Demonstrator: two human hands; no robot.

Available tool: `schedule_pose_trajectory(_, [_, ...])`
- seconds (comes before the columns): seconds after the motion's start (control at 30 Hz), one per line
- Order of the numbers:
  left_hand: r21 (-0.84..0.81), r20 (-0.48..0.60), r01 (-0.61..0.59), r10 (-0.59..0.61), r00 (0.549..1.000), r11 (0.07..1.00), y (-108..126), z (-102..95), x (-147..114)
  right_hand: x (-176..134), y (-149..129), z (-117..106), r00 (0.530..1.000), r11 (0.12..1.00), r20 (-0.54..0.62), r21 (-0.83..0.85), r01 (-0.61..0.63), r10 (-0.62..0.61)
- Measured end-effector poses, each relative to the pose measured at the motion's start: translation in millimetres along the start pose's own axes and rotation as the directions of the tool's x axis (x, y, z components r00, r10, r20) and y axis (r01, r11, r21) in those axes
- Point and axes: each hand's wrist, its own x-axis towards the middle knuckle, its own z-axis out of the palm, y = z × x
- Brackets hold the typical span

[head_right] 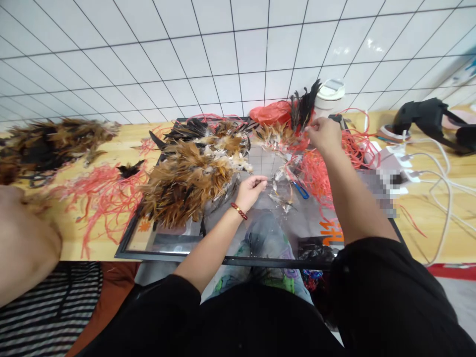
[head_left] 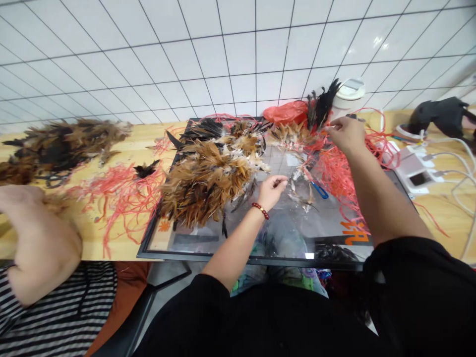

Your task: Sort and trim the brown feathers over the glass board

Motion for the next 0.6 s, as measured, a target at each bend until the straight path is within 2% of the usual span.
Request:
schedule_pose_trajectory(0.07, [-0.038, -0.007, 0.042, -0.042, 0.999, 0.998, 4, 1.0, 0, -33, -5, -18, 0.994, 0.994, -0.002, 0.033, 0.108, -0.108])
schedule_pose_trajectory(0.17, [-0.067, -0.023, 0.074, -0.076, 0.997, 0.995, 11, 2.6, -1, -91, -9, -26, 0.944, 0.964, 0.2, 0.104, 0.246, -0.262])
schedule_pose_trajectory(0.2, [-0.074, -0.026, 0.079, -0.081, 0.996, 0.994, 13, 3.1, -2, -109, -8, -24, 0.91, 0.953, 0.284, 0.129, 0.275, -0.301])
schedule_pose_trajectory(0.3, [-0.093, -0.032, 0.076, -0.079, 0.996, 0.993, 15, 4.0, -2, -153, -7, -9, 0.842, 0.938, 0.415, 0.138, 0.317, -0.345])
schedule_pose_trajectory(0.43, [-0.066, -0.026, 0.06, -0.062, 0.998, 0.996, 11, 3.8, 0, -180, -7, 11, 0.807, 0.925, 0.481, 0.024, 0.378, -0.342])
schedule_pose_trajectory(0.5, [0.03, -0.019, -0.016, 0.016, 1.0, 0.999, 9, 3.5, -1, -183, -9, 17, 0.784, 0.904, 0.501, -0.007, 0.427, -0.366])
schedule_pose_trajectory(0.57, [0.189, 0.025, -0.181, 0.179, 0.983, 0.965, 8, 3.3, -4, -181, -12, 19, 0.782, 0.891, 0.484, -0.01, 0.455, -0.394])
schedule_pose_trajectory(0.6, [0.274, 0.069, -0.276, 0.268, 0.961, 0.921, 9, 3.3, -6, -181, -14, 20, 0.794, 0.889, 0.454, -0.012, 0.459, -0.404])
